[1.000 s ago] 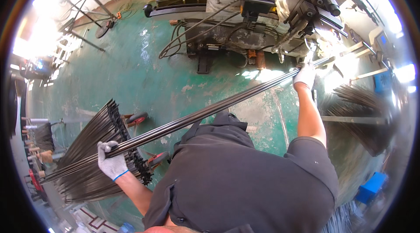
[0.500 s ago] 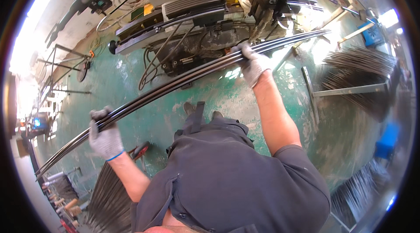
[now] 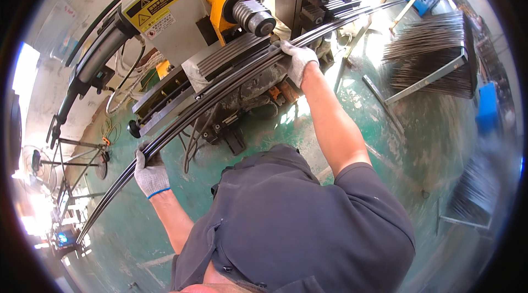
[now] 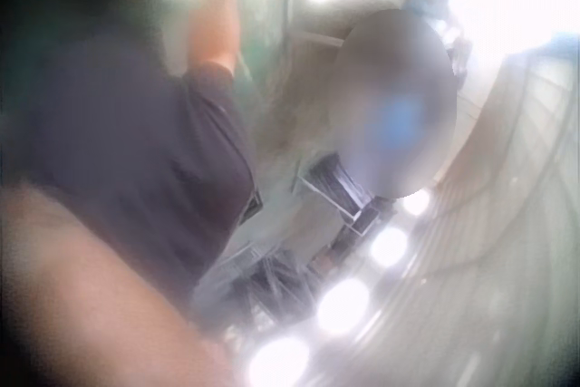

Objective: The person takes bent metal rods from a machine, places them onto a large stack on the floor, and then feeds a new bundle of straight rods into the machine's rollers to be bent.

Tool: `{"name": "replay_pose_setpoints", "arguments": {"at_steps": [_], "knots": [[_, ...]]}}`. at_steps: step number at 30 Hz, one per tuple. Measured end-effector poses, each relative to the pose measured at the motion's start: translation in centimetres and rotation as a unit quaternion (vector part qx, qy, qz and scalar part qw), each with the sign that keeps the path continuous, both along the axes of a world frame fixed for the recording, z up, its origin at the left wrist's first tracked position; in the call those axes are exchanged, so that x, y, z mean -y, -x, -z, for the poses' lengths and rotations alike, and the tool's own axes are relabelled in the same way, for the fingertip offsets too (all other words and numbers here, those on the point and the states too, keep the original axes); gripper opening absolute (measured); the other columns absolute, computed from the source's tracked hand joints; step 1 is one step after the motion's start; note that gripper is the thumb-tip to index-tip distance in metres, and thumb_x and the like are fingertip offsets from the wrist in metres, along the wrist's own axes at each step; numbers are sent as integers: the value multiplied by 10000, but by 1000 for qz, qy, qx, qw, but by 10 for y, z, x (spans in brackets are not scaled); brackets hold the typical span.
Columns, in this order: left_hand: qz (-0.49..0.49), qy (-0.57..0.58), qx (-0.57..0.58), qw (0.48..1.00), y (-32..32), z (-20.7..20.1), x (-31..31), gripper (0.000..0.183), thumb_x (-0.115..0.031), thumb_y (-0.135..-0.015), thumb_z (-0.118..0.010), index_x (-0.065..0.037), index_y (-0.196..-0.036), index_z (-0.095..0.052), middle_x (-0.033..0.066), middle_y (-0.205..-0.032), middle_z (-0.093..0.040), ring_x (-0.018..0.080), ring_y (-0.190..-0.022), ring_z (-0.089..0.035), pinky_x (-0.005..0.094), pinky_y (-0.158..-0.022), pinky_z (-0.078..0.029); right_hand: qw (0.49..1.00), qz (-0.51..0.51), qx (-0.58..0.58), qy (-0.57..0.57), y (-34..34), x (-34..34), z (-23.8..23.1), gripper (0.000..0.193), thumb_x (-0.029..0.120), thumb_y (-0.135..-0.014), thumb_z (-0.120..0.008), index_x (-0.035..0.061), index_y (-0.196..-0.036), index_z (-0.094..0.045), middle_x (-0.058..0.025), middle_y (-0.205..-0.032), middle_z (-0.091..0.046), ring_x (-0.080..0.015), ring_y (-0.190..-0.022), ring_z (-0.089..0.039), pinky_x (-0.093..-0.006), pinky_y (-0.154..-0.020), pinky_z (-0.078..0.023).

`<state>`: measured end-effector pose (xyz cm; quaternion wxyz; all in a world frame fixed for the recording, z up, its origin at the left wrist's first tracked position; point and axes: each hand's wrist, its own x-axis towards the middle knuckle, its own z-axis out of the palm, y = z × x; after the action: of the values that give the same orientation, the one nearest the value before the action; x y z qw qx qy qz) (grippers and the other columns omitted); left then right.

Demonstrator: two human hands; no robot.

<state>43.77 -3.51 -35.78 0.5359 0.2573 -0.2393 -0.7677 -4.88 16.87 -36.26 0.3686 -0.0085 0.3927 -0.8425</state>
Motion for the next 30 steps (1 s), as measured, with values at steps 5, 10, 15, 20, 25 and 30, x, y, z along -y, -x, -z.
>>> {"name": "replay_pose_setpoints", "arguments": {"at_steps": [5, 10, 15, 20, 25, 30], "knots": [[74, -18, -34, 996, 38, -16, 29, 292, -198, -1059, -577, 53, -1198, -634, 213, -1244, -680, 355, -1203, -641, 519, -1113, -496, 989, 64, 76, -112, 44, 31, -5, 230, 209, -929, -812, 39, -1036, -700, -104, -948, -762, -284, -804, -715, -429, -764, -577], [73, 24, -88, 993, 22, -4, 81, 348, -257, -1039, -606, 66, -1164, -644, 217, -1193, -704, 368, -1207, -640, 549, -1140, -476, 952, 144, 83, -256, 97, 62, 0, 409, 435, -866, -853, 114, -1069, -702, -66, -1021, -763, -292, -817, -671, -581, -927, -493], [-10, -76, -3, 997, 25, 18, 109, 353, -269, -1060, -590, 57, -1182, -650, 182, -1217, -709, 334, -1185, -654, 494, -1108, -491, 945, 186, 63, -263, 138, 77, 25, 443, 339, -830, -898, 36, -1100, -720, -125, -1059, -769, -327, -824, -697, -574, -838, -523], [-74, -157, 77, 982, 103, 25, 101, 333, -226, -1052, -614, -15, -1308, -644, 139, -1293, -702, 305, -1199, -662, 460, -1087, -513, 944, 197, 101, -247, 146, 81, 32, 381, 250, -848, -882, 0, -1102, -746, -138, -1129, -757, -278, -915, -715, -438, -833, -582], [-21, -194, 95, 976, 159, 26, 75, 290, -193, -1040, -632, -44, -1287, -661, 122, -1267, -711, 300, -1169, -676, 457, -1051, -539, 963, 149, 111, -195, 91, 102, 8, 237, 208, -932, -794, 59, -1114, -768, -112, -1085, -763, -256, -862, -732, -466, -752, -603], [15, -191, 30, 981, 171, 17, 67, 329, -186, -1048, -572, -36, -1334, -639, 167, -1337, -681, 351, -1240, -646, 523, -1104, -508, 969, 140, 34, -200, 148, 77, 27, 183, 181, -907, -807, 147, -1086, -799, -34, -977, -778, -217, -760, -718, -434, -749, -592]]}}
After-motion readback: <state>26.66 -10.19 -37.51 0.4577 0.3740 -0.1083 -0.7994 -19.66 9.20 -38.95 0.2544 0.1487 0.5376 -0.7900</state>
